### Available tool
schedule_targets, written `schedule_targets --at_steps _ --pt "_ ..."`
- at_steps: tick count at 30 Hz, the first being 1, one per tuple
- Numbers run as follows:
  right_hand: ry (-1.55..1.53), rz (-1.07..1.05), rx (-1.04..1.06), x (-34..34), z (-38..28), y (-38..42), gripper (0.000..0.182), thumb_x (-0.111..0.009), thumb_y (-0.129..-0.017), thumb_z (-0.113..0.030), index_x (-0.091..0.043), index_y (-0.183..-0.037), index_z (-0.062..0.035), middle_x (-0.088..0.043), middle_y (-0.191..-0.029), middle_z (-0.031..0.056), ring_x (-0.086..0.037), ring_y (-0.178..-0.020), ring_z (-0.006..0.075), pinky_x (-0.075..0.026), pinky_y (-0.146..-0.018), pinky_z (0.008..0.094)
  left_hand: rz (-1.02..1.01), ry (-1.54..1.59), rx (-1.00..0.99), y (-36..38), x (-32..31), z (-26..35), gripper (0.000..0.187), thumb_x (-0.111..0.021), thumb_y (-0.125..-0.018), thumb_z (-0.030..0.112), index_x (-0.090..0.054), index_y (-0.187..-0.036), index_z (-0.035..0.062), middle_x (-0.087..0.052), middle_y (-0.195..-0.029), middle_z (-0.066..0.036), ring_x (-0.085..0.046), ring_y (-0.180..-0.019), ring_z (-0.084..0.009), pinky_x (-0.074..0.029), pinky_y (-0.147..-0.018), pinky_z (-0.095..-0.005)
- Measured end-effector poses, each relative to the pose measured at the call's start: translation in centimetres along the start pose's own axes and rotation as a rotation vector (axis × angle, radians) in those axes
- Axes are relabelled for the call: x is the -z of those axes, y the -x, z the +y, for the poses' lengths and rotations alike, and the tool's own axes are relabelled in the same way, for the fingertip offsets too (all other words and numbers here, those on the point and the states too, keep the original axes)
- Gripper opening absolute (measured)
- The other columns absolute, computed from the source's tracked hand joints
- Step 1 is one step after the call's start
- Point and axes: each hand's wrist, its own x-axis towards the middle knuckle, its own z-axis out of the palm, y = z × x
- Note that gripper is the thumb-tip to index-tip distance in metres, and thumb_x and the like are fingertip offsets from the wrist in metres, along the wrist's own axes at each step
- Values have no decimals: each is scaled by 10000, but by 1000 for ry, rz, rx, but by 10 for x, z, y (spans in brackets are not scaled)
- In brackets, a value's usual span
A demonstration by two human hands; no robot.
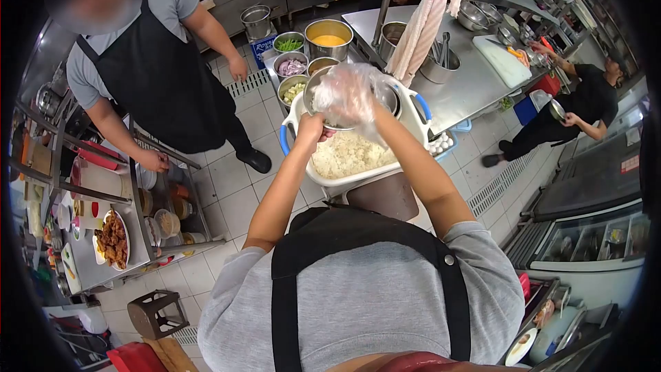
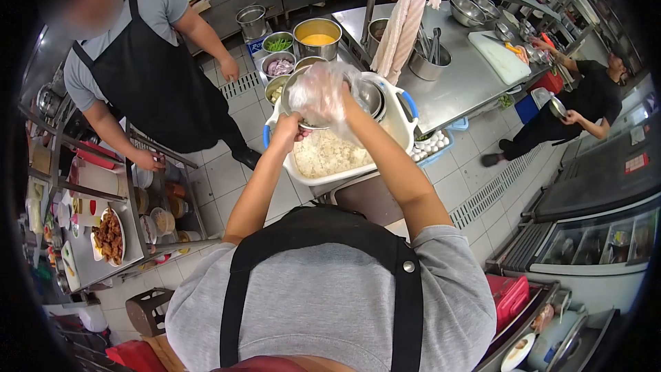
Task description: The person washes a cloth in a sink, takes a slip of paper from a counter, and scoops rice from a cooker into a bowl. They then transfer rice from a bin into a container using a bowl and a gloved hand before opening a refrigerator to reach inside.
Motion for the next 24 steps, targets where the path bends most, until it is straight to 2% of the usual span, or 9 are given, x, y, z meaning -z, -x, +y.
schedule_targets --at_steps 2,7,9,13,15,16,20,22,24 --pt "355 -104 193 -27 -5 2 663 -500 -776 -436 -262 -1338 -175 -236 -1361 155 -178 -1253 393 -129 -1012 528 48 6 -15 1 -1 -1 223 -409 -804 144 -546 -817 -31 -577 -565 -112 -514 -396 -123 -385 -336 -218" --pt "235 -184 190 -46 -8 33 665 -474 -764 -489 -285 -1325 -188 -194 -1398 126 -191 -1272 342 -96 -1003 547 12 3 -73 -7 16 -19 314 -497 -829 323 -551 -804 15 -554 -573 -59 -504 -418 -110 -367 -344 -206" --pt "-5 -186 53 -23 -29 35 462 -459 -847 -267 -369 -1275 -117 -328 -1313 163 -300 -1224 296 -214 -1021 424 51 14 -22 -7 18 -20 310 -499 -825 314 -554 -784 12 -548 -557 -58 -502 -413 -110 -366 -345 -203" --pt "-313 -212 85 -9 -23 38 441 -524 -787 -261 -455 -1190 -95 -448 -1218 175 -466 -1062 318 -365 -890 439 47 65 46 -12 19 -30 218 -471 -772 169 -562 -765 -30 -576 -567 -103 -519 -421 -127 -390 -366 -220" --pt "-1409 -193 -416 -13 4 37 331 -538 -749 -129 -535 -1074 -63 -555 -1042 186 -560 -871 278 -456 -732 353 54 99 27 -22 24 -32 234 -433 -758 136 -562 -758 -59 -585 -575 -128 -527 -423 -137 -404 -376 -234" --pt "-1404 -136 -497 -10 10 37 291 -489 -804 -50 -527 -1090 -16 -582 -936 99 -574 -745 202 -503 -639 264 108 85 -30 -24 27 -30 250 -422 -769 141 -562 -762 -66 -583 -570 -132 -530 -426 -139 -409 -380 -239" --pt "14 -679 -99 57 -91 17 219 -567 -712 -161 -604 -884 -30 -610 -862 151 -601 -726 246 -466 -621 319 205 89 -147 -51 44 -43 250 -378 -788 116 -550 -801 -65 -584 -571 -142 -534 -412 -151 -417 -362 -255" --pt "-33 -175 385 -83 -15 45 310 -506 -775 -75 -535 -1080 -28 -615 -802 53 -573 -630 139 -469 -519 292 304 80 -349 -107 56 -86 219 -380 -787 93 -531 -835 -58 -578 -558 -141 -537 -395 -163 -428 -345 -268" --pt "-1249 -634 -765 -153 -7 34 384 -593 -718 -81 -519 -1091 -31 -610 -839 72 -584 -722 179 -484 -647 316 255 88 -247 -79 50 -58 217 -381 -790 94 -532 -839 -52 -578 -564 -141 -538 -394 -165 -431 -344 -271"
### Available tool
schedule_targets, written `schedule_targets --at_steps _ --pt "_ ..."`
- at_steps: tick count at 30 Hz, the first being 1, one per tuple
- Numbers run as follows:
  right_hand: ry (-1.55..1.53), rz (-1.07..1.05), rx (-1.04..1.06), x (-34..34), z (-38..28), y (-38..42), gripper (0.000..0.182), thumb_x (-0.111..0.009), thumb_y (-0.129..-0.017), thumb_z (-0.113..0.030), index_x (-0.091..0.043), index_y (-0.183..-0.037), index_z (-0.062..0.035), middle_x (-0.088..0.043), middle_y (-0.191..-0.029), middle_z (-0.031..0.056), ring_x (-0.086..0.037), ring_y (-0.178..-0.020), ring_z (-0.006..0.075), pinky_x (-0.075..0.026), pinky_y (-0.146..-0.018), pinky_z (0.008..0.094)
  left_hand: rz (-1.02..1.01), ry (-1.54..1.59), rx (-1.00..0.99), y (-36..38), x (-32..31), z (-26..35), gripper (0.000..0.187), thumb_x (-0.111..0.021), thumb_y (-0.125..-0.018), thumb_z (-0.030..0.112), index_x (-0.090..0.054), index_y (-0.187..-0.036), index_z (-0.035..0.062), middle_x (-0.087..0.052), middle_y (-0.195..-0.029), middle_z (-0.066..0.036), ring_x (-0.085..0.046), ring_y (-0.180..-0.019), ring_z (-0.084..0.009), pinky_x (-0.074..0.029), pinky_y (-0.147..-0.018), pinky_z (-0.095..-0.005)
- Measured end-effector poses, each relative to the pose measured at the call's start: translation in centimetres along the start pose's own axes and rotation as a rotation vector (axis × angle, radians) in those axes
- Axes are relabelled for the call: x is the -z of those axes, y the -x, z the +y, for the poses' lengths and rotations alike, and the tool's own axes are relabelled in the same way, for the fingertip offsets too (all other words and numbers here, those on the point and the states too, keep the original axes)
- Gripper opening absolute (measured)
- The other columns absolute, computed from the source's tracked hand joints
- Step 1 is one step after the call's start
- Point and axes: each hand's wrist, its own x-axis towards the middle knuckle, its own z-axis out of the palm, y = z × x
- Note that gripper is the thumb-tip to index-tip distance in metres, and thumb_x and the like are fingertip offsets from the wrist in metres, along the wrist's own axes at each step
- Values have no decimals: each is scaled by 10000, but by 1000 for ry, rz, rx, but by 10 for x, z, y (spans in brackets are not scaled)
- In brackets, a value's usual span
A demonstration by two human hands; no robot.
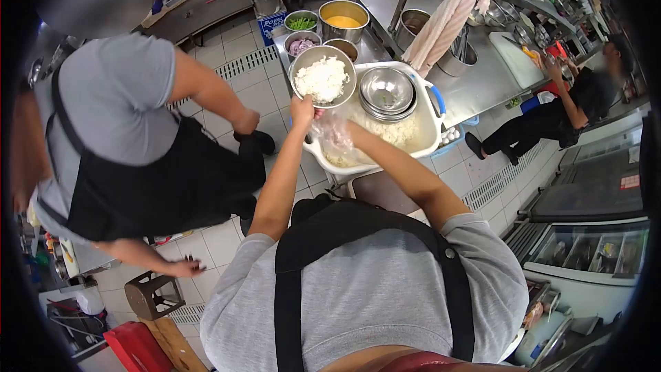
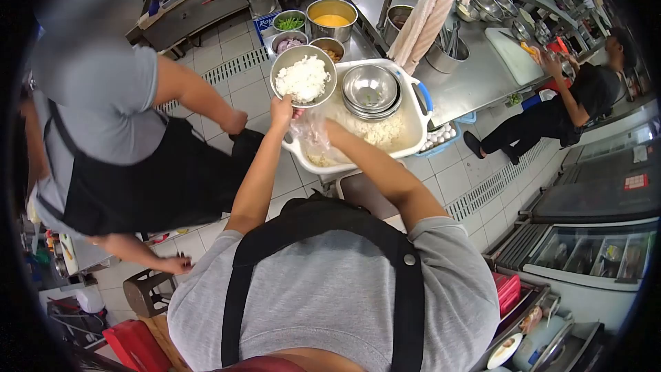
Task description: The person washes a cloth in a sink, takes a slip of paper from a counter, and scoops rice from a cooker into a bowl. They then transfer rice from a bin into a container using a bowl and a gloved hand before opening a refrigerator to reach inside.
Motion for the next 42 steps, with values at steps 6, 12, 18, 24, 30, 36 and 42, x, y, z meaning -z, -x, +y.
schedule_targets --at_steps 6,12,18,24,30,36,42 --pt "1017 -17 59 -1 11 30 402 -610 -705 -83 -516 -1093 -34 -604 -861 76 -580 -749 180 -482 -664 310 -104 60 98 7 -8 5 205 -368 -809 97 -478 -892 -55 -567 -557 -137 -541 -391 -174 -453 -341 -276" --pt "1086 25 54 20 30 69 420 -627 -693 -85 -513 -1095 -36 -598 -883 80 -576 -777 182 -480 -681 304 -121 73 123 21 -14 3 218 -372 -805 91 -485 -891 -74 -573 -568 -152 -547 -392 -182 -461 -339 -278" --pt "1142 78 46 16 38 60 440 -644 -681 -88 -511 -1097 -39 -592 -906 84 -573 -804 184 -478 -699 297 -138 44 123 20 -13 11 255 -362 -798 96 -530 -809 -94 -579 -581 -160 -549 -396 -182 -465 -351 -275" --pt "934 50 85 41 20 76 459 -661 -669 -90 -508 -1099 -42 -586 -928 88 -569 -832 185 -476 -716 291 -205 41 190 10 -10 4 251 -388 -780 116 -530 -825 -87 -588 -601 -162 -564 -433 -179 -476 -387 -276" --pt "899 144 366 52 -73 153 490 -687 -656 -101 -503 -1106 -45 -564 -976 96 -553 -886 187 -466 -751 285 -376 -39 380 28 -2 11 284 -393 -769 141 -507 -905 -80 -599 -649 -173 -587 -502 -195 -488 -431 -269" --pt "810 421 618 28 -129 151 642 -741 -609 -202 -456 -1169 -72 -475 -1139 121 -502 -1008 231 -419 -847 334 -388 -81 382 75 -22 33 283 -373 -771 119 -484 -936 -82 -601 -662 -155 -601 -528 -187 -490 -439 -263" --pt "1659 747 623 -9 -86 122 646 -513 -744 -337 -286 -1323 -160 -215 -1346 224 -197 -1227 432 -236 -973 548 -351 -87 324 101 -35 51 278 -350 -769 62 -484 -989 -45 -600 -672 -146 -607 -529 -204 -501 -428 -276"
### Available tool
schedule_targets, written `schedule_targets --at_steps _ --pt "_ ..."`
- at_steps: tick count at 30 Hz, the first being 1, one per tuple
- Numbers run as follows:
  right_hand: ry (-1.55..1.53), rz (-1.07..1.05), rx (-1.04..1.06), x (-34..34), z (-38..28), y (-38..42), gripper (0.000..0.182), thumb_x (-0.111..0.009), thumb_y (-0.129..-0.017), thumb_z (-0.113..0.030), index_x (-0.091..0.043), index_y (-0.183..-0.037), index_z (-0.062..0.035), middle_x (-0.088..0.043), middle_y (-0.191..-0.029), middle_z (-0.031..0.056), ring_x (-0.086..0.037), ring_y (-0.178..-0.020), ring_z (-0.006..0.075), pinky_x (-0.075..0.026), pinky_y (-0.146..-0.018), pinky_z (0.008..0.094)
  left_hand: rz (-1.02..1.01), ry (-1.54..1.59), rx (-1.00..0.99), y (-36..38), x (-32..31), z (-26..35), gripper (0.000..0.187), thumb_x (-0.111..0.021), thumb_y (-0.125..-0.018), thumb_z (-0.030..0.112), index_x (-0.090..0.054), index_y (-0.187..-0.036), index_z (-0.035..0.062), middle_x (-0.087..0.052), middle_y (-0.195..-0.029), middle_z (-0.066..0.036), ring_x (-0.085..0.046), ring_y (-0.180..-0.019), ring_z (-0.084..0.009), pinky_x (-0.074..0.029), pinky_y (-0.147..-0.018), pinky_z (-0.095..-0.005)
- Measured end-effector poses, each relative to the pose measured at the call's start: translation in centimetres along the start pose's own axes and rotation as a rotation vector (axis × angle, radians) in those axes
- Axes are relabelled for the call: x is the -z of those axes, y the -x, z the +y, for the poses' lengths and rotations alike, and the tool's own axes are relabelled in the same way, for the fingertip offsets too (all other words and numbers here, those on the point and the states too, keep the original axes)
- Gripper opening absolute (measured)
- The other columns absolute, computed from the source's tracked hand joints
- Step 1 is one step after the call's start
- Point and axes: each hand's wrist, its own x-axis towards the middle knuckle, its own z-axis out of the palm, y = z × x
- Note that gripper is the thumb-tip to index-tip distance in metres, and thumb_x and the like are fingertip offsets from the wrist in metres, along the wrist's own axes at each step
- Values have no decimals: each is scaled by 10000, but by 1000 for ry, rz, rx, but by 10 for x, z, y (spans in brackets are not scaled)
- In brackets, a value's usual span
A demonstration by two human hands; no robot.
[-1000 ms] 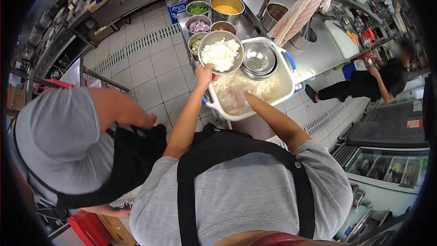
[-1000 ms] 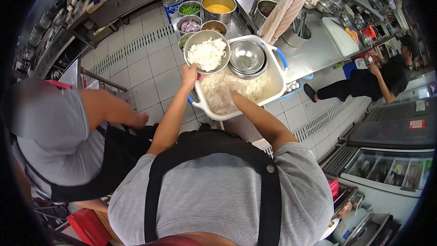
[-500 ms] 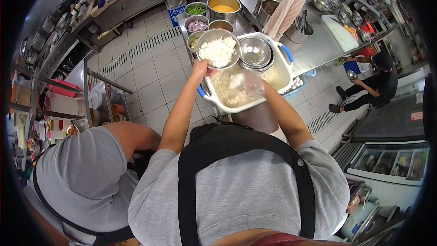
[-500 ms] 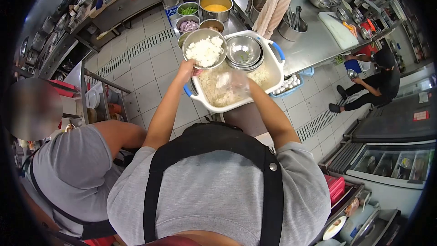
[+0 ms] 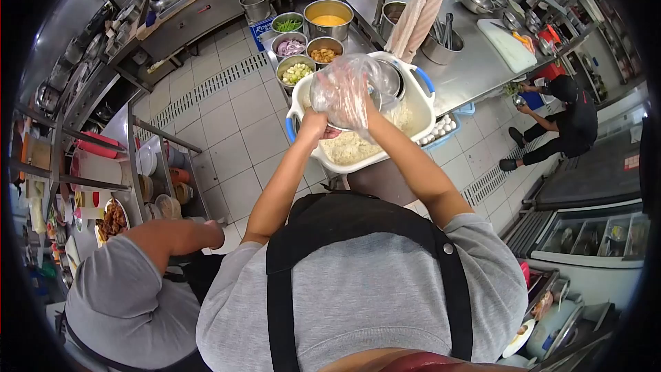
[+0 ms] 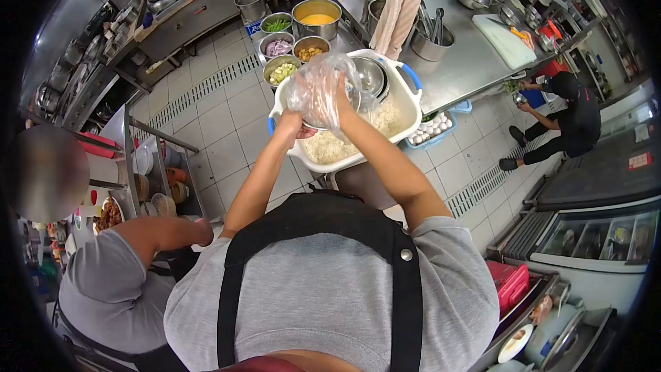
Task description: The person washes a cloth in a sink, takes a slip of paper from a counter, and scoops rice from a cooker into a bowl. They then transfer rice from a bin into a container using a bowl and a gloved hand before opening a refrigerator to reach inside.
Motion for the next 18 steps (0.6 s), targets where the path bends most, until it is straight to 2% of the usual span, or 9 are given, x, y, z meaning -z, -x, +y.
schedule_targets --at_steps 3,7,8,9,11,12,16,17,18 --pt "193 -40 93 -31 2 4 641 -502 -747 -300 -281 -1322 -123 -248 -1341 209 -216 -1227 421 -189 -1003 523 -14 -18 6 2 2 -4 273 -352 -778 62 -483 -985 -58 -601 -676 -152 -608 -532 -204 -499 -421 -275" --pt "-225 -78 -103 -18 5 26 496 -415 -826 -206 -320 -1294 -71 -331 -1327 132 -276 -1243 275 -168 -1037 416 7 15 -32 5 9 -4 276 -361 -790 76 -476 -1000 -62 -604 -689 -154 -609 -533 -198 -496 -414 -269" --pt "106 -46 -56 -34 7 28 450 -376 -841 -166 -345 -1279 -68 -361 -1311 103 -309 -1224 222 -173 -1042 378 18 6 -19 5 8 -3 279 -365 -792 81 -474 -1009 -58 -605 -701 -156 -610 -536 -197 -496 -414 -267" --pt "104 -53 -58 -63 15 32 450 -376 -841 -166 -345 -1279 -68 -361 -1311 103 -309 -1224 222 -173 -1042 378 29 -5 -1 6 7 -5 282 -370 -795 85 -471 -1018 -54 -606 -712 -159 -611 -540 -196 -495 -413 -264" --pt "-1487 286 -58 -118 33 34 429 -364 -847 -171 -357 -1260 -54 -408 -1269 121 -414 -1135 249 -291 -992 366 12 0 38 0 6 -13 293 -370 -794 86 -464 -1043 -37 -606 -724 -156 -611 -544 -195 -497 -417 -263" --pt "-1577 286 -108 -97 39 33 410 -384 -843 -193 -391 -1229 -57 -441 -1211 127 -440 -1091 255 -314 -962 365 21 41 39 -1 6 -17 295 -372 -793 85 -463 -1049 -29 -606 -724 -151 -610 -544 -194 -497 -420 -260" --pt "-589 57 -356 29 39 46 357 -465 -824 -280 -528 -1105 -71 -571 -979 153 -542 -911 276 -407 -843 363 50 131 38 -8 25 -17 306 -354 -788 86 -462 -1055 -16 -604 -688 -134 -602 -529 -169 -489 -426 -239" --pt "-533 -43 -394 47 39 48 351 -485 -819 -302 -562 -1074 -74 -604 -921 160 -568 -867 281 -430 -813 362 76 156 32 -10 31 -15 303 -345 -786 86 -470 -1040 -24 -604 -673 -133 -598 -521 -160 -485 -424 -234" --pt "-974 23 -495 39 34 49 294 -569 -743 -243 -610 -973 -65 -617 -820 161 -586 -779 293 -442 -777 365 87 159 9 -16 37 -16 291 -333 -782 87 -489 -985 -50 -599 -639 -145 -581 -487 -152 -478 -417 -232"
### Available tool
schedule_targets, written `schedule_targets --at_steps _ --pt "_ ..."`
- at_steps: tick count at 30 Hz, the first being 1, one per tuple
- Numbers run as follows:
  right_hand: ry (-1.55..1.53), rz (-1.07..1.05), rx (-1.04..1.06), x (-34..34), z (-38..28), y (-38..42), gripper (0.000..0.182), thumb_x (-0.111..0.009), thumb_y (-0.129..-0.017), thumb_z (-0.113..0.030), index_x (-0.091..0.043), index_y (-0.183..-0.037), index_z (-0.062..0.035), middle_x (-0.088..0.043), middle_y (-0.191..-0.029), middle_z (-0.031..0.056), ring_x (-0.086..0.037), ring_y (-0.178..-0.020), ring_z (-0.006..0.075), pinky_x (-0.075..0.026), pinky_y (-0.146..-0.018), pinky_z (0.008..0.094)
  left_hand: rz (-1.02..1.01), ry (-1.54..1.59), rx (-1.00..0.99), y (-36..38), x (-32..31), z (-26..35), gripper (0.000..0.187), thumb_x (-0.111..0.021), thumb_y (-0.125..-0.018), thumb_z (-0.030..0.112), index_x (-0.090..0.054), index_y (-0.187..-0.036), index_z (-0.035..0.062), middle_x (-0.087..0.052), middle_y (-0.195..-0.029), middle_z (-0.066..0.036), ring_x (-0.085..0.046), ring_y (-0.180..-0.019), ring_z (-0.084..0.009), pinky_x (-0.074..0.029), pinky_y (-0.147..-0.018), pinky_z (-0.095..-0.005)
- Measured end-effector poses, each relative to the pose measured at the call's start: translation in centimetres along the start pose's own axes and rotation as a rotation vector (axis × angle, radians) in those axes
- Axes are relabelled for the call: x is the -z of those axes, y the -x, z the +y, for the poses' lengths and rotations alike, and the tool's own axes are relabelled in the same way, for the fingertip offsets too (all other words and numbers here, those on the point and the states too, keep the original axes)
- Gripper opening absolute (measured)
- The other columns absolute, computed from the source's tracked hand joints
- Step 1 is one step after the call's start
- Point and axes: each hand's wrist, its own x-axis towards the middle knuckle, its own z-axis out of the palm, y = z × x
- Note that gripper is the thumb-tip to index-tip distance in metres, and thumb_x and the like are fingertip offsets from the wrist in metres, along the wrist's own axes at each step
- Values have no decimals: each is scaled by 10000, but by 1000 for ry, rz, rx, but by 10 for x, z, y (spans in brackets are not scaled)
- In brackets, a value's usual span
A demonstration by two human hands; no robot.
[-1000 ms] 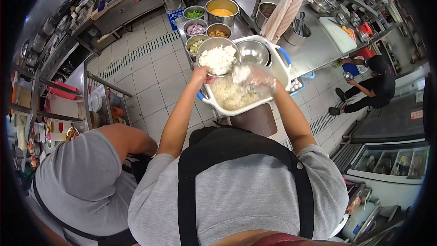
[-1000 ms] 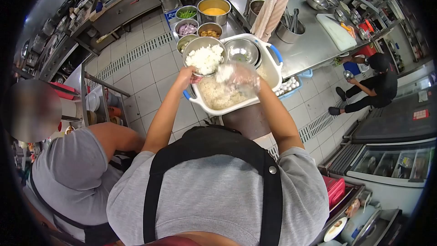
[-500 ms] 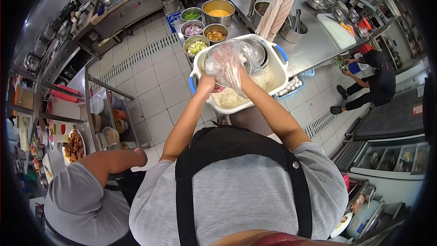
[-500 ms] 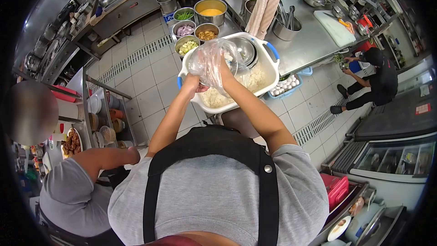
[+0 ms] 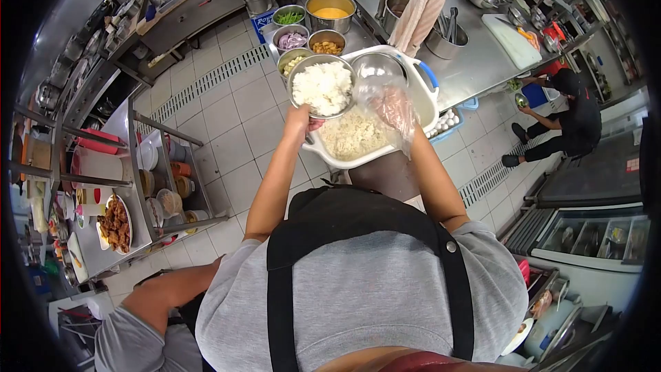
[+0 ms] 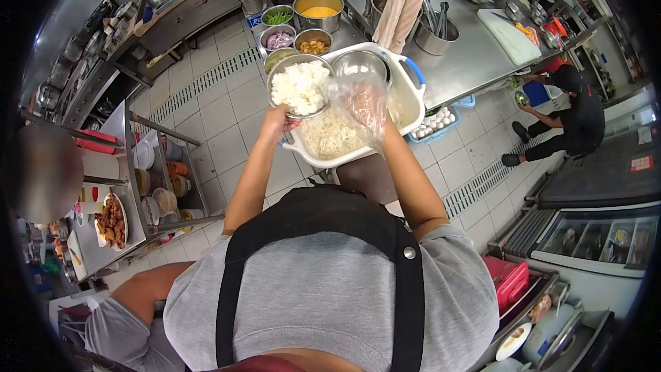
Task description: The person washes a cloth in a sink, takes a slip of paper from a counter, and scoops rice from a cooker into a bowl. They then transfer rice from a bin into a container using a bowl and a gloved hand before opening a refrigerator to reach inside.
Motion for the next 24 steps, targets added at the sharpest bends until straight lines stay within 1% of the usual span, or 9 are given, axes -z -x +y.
schedule_targets --at_steps 6,12,15,16,18,19,21,22,24 --pt "341 -675 -42 -68 74 -10 286 -587 -724 -230 -611 -953 -60 -619 -850 149 -589 -793 274 -445 -768 350 96 -14 -120 -18 17 -3 271 -336 -780 84 -502 -915 -82 -593 -625 -170 -569 -459 -166 -473 -398 -244" --pt "310 -830 -186 -97 101 8 279 -606 -705 -217 -613 -932 -55 -621 -879 138 -592 -807 256 -448 -759 335 91 30 -160 -19 16 -2 257 -345 -782 85 -498 -913 -75 -592 -626 -160 -589 -488 -176 -480 -399 -247" --pt "117 -820 -107 -59 78 6 276 -615 -695 -211 -613 -922 -53 -622 -894 132 -594 -815 246 -449 -755 328 111 47 -162 -21 16 -2 260 -347 -780 93 -511 -909 -61 -599 -642 -144 -595 -500 -171 -481 -403 -242" --pt "256 -788 391 -44 68 -4 283 -640 -681 -204 -621 -926 -62 -620 -914 104 -588 -815 185 -453 -733 302 92 30 -114 -20 18 -2 265 -347 -780 100 -516 -909 -57 -601 -645 -142 -596 -505 -168 -481 -408 -241" --pt "-49 -699 -103 -19 36 -17 299 -659 -671 -199 -623 -942 -77 -619 -908 71 -578 -833 154 -463 -721 312 69 16 -73 -20 21 0 269 -347 -780 107 -521 -909 -53 -602 -649 -141 -597 -509 -165 -482 -414 -239" --pt "-47 -693 -105 -11 19 -17 299 -659 -671 -199 -623 -942 -77 -619 -908 71 -578 -833 154 -463 -721 312 43 23 -31 -18 22 -1 273 -350 -780 113 -523 -913 -52 -604 -651 -141 -598 -516 -162 -483 -422 -235" --pt "-685 -226 44 -9 -7 -11 397 -623 -714 -193 -550 -1090 -91 -590 -993 47 -585 -842 172 -479 -700 315 4 19 17 -9 18 -3 278 -352 -780 118 -525 -917 -50 -606 -653 -140 -599 -523 -159 -484 -430 -232" --pt "-686 -211 40 -17 -4 -14 397 -623 -714 -193 -550 -1090 -91 -590 -993 47 -585 -842 172 -479 -700 315 -2 7 32 -1 12 0 277 -353 -780 117 -524 -917 -53 -607 -655 -140 -598 -526 -158 -486 -437 -231" --pt "28 -114 312 -45 20 -35 498 -583 -736 -261 -445 -1178 -77 -437 -1142 98 -436 -1004 247 -382 -801 409 -18 -11 49 10 0 1 277 -353 -780 116 -524 -916 -55 -608 -656 -140 -598 -530 -157 -487 -445 -231"
